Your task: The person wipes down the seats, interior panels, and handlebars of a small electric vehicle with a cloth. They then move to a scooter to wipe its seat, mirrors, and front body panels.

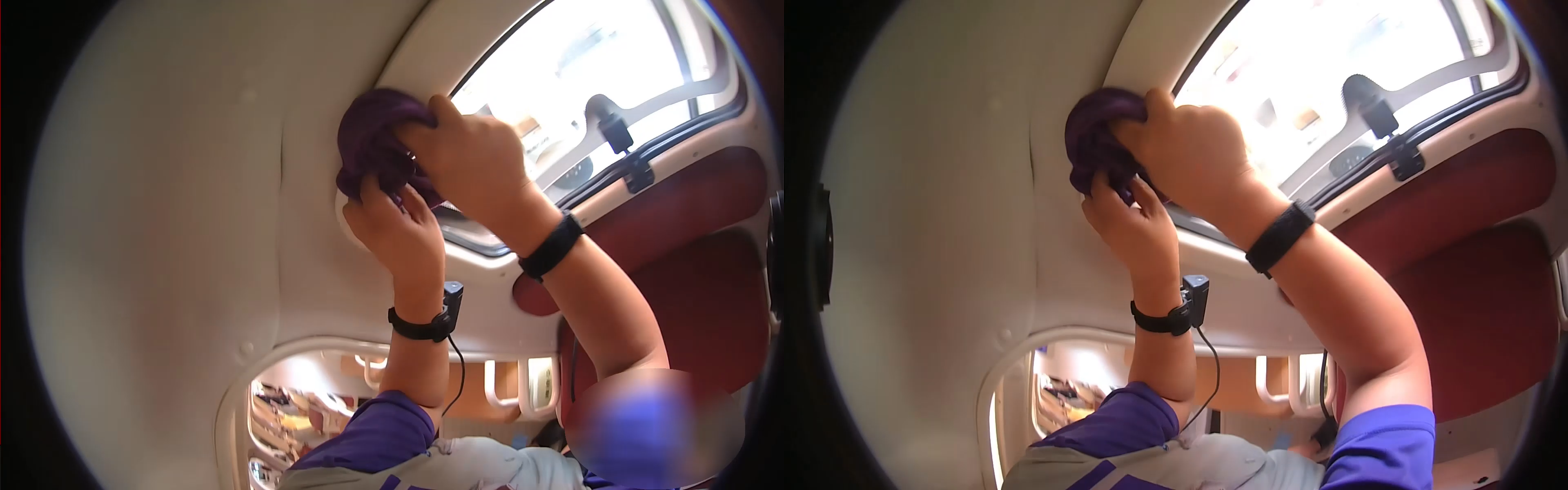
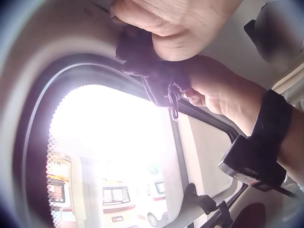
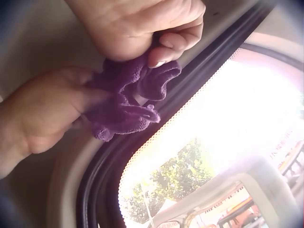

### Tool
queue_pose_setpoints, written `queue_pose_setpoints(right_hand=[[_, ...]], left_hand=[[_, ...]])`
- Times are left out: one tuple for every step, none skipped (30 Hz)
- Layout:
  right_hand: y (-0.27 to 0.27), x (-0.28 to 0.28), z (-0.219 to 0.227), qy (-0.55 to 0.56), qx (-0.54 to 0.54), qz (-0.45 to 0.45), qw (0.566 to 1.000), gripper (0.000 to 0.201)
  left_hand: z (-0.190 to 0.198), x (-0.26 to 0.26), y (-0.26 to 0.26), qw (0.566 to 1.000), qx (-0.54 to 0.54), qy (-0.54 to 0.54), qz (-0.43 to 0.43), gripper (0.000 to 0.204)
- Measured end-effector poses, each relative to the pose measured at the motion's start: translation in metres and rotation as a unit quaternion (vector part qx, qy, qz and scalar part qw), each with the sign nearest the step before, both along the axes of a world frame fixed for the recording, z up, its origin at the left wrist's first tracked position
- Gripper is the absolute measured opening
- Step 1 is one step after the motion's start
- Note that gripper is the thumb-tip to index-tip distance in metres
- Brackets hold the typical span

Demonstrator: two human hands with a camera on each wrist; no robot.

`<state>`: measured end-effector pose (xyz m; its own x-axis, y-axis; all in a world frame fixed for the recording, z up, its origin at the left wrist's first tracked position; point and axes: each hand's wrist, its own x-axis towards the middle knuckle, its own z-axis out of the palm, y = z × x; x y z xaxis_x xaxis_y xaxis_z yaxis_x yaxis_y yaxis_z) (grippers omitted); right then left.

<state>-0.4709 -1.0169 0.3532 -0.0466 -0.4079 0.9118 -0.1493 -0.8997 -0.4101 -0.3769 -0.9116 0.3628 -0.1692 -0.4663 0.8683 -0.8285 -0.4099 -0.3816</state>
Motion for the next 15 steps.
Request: queue_pose_setpoints(right_hand=[[-0.018,-0.014,0.001,-0.015,0.006,-0.047,0.999,0.019],[-0.036,-0.028,0.001,-0.029,0.013,-0.094,0.995,0.016],[-0.055,-0.046,0.000,-0.041,0.030,-0.117,0.992,0.021],[-0.073,-0.066,-0.002,-0.044,0.041,-0.132,0.989,0.024],[-0.090,-0.082,-0.006,-0.050,0.068,-0.152,0.985,0.019],[-0.105,-0.100,-0.007,-0.055,0.094,-0.174,0.979,0.015],[-0.114,-0.116,-0.008,-0.052,0.107,-0.176,0.977,0.019],[-0.119,-0.123,-0.011,-0.012,0.125,-0.150,0.981,0.021],[-0.124,-0.124,-0.012,0.025,0.147,-0.124,0.981,0.023],[-0.130,-0.122,-0.015,0.061,0.171,-0.098,0.979,0.025],[-0.131,-0.113,-0.021,0.033,0.105,-0.103,0.989,0.025],[-0.126,-0.105,-0.025,0.004,0.035,-0.106,0.994,0.025],[-0.117,-0.110,-0.021,0.024,0.022,-0.073,0.997,0.026],[-0.114,-0.117,-0.015,0.048,0.014,-0.040,0.998,0.026],[-0.115,-0.127,-0.013,0.073,0.014,-0.040,0.996,0.027]], left_hand=[[0.007,-0.013,-0.022,1.000,-0.006,-0.016,-0.004,0.047],[0.012,-0.027,-0.044,0.999,-0.011,-0.030,-0.009,0.046],[0.014,-0.044,-0.067,0.999,-0.018,-0.041,-0.015,0.045],[0.014,-0.063,-0.089,0.999,-0.014,-0.043,-0.001,0.047],[0.011,-0.076,-0.110,0.997,-0.009,-0.073,-0.027,0.050],[0.009,-0.091,-0.131,0.993,-0.008,-0.101,-0.054,0.052],[0.010,-0.106,-0.145,0.991,0.012,-0.113,-0.077,0.051],[0.006,-0.114,-0.156,0.993,0.017,-0.094,-0.064,0.050],[0.004,-0.120,-0.166,0.995,0.025,-0.077,-0.052,0.048],[0.003,-0.125,-0.175,0.997,0.034,-0.062,-0.040,0.047],[0.004,-0.125,-0.172,0.996,0.024,-0.068,-0.055,0.047],[0.006,-0.117,-0.169,0.999,0.026,-0.018,-0.010,0.052],[0.006,-0.105,-0.165,1.000,0.004,0.000,-0.020,0.055],[0.010,-0.095,-0.160,0.996,-0.018,-0.062,-0.059,0.052],[0.014,-0.091,-0.159,0.992,0.006,-0.051,-0.113,0.050]])
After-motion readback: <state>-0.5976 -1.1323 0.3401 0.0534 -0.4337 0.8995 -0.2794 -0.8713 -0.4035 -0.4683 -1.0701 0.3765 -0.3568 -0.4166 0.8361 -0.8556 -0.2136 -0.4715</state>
